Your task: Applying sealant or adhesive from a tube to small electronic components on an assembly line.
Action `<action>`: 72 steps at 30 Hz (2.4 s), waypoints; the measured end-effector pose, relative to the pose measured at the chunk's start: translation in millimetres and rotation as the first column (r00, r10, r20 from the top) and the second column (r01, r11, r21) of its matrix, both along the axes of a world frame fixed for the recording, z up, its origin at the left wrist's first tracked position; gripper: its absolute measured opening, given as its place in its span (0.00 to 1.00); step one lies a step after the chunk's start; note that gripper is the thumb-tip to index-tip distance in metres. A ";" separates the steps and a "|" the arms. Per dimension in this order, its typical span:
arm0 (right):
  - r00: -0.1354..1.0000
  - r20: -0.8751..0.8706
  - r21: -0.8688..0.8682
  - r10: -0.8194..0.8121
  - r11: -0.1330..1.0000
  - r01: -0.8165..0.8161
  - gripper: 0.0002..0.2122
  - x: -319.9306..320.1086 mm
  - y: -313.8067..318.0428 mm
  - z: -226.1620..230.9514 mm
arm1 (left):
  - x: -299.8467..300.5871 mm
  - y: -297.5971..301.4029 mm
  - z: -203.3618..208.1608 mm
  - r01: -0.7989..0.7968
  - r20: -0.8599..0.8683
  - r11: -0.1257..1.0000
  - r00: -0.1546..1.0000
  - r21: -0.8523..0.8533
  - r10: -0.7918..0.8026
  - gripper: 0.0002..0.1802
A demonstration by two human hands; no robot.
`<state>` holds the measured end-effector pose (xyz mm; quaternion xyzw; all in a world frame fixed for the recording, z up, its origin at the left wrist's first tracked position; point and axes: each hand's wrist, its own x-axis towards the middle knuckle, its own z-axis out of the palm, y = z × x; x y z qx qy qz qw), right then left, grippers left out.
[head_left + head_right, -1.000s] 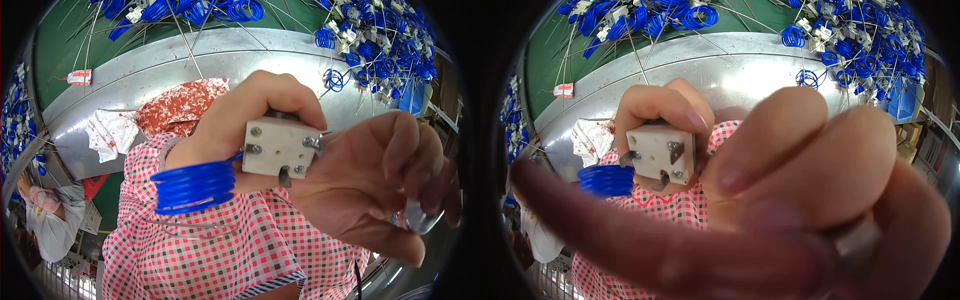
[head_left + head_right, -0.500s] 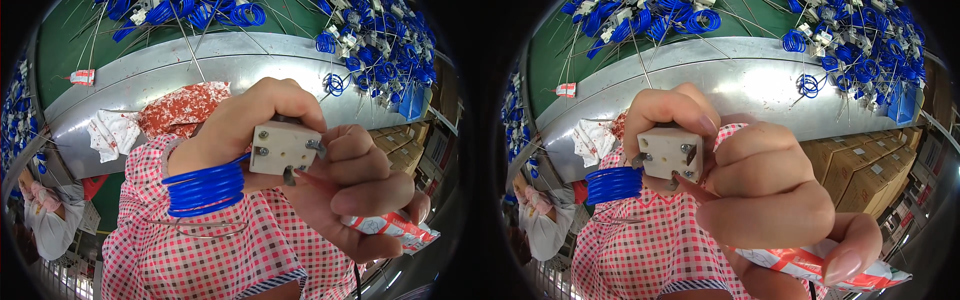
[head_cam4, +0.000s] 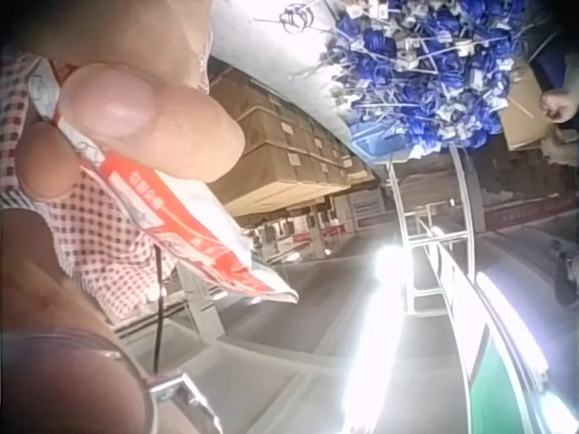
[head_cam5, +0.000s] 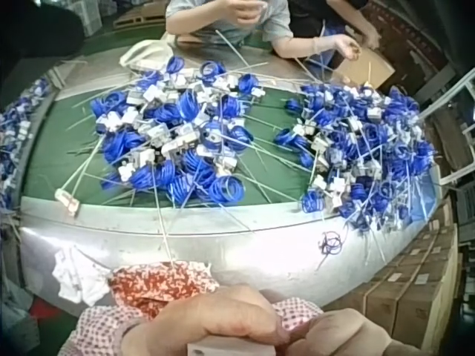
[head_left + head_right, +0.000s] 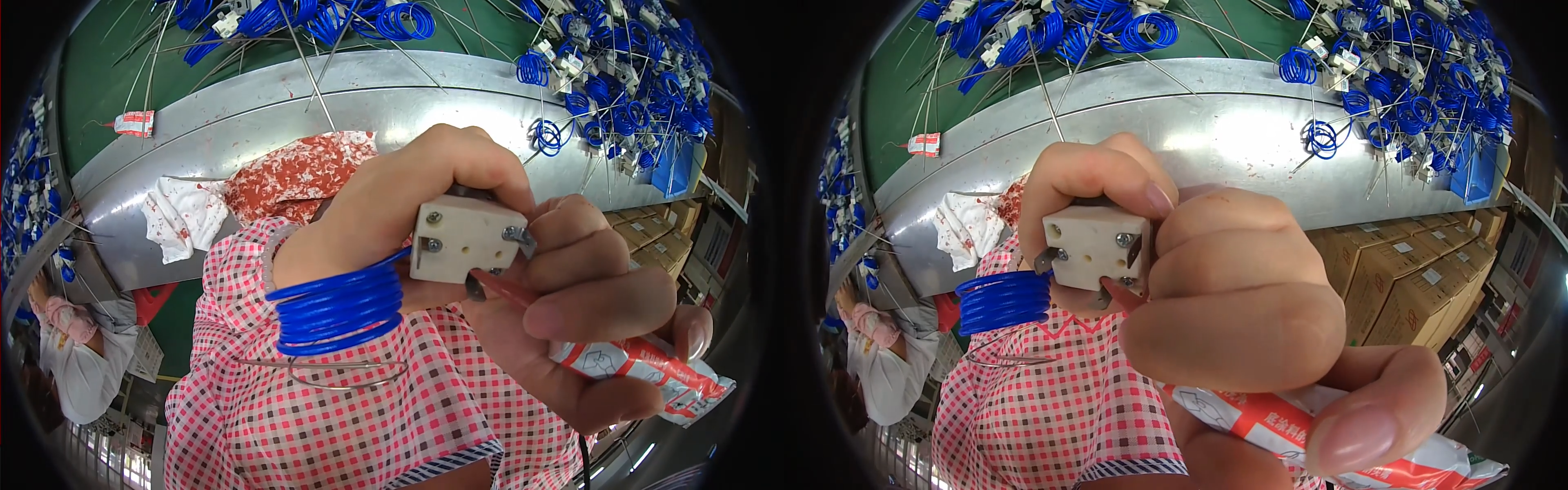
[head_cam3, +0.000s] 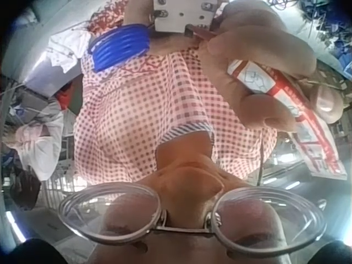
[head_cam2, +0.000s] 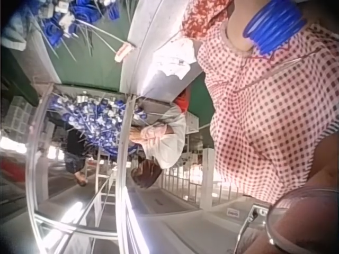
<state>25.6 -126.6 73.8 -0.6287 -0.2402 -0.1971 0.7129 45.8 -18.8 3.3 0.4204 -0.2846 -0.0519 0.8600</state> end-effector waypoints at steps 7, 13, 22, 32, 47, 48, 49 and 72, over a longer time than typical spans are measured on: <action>0.999 0.000 0.003 -0.033 0.999 0.033 0.25 0.6 3.4 0.4 | 1.1 5.9 4.1 0.077 -0.050 0.994 0.996 0.077 -0.073 0.32; 0.985 -0.106 -0.113 0.137 0.982 -0.149 0.25 12.8 -14.7 9.0 | -1.4 8.7 4.1 0.062 -0.057 0.996 0.997 0.066 -0.058 0.26; 0.983 -0.149 0.013 0.107 0.994 -0.106 0.25 14.3 2.0 7.0 | -6.5 5.9 0.1 0.031 -0.116 0.999 0.993 0.024 -0.028 0.27; 0.988 -0.145 0.008 0.053 0.999 -0.052 0.24 9.4 6.8 6.7 | -5.6 5.2 5.8 0.030 -0.179 0.999 0.984 0.039 -0.022 0.26; 0.999 -0.004 0.103 0.036 0.994 -0.035 0.25 14.8 8.1 -7.8 | -1.4 5.4 -5.9 0.105 -0.077 0.994 0.991 -0.012 -0.106 0.28; 0.999 -0.003 0.103 0.032 0.994 -0.032 0.25 14.2 8.2 -8.5 | -1.0 3.1 -8.0 0.108 -0.077 0.994 0.991 -0.012 -0.109 0.28; 1.000 0.012 0.138 0.019 0.990 -0.021 0.25 13.6 9.5 -9.1 | -0.3 -0.2 -11.2 0.068 -0.021 0.996 0.997 -0.054 -0.069 0.28; 0.892 0.159 0.582 -0.424 0.770 0.262 0.20 22.4 3.5 -12.4 | 7.1 4.2 25.8 0.049 -0.322 0.939 0.944 0.341 0.067 0.22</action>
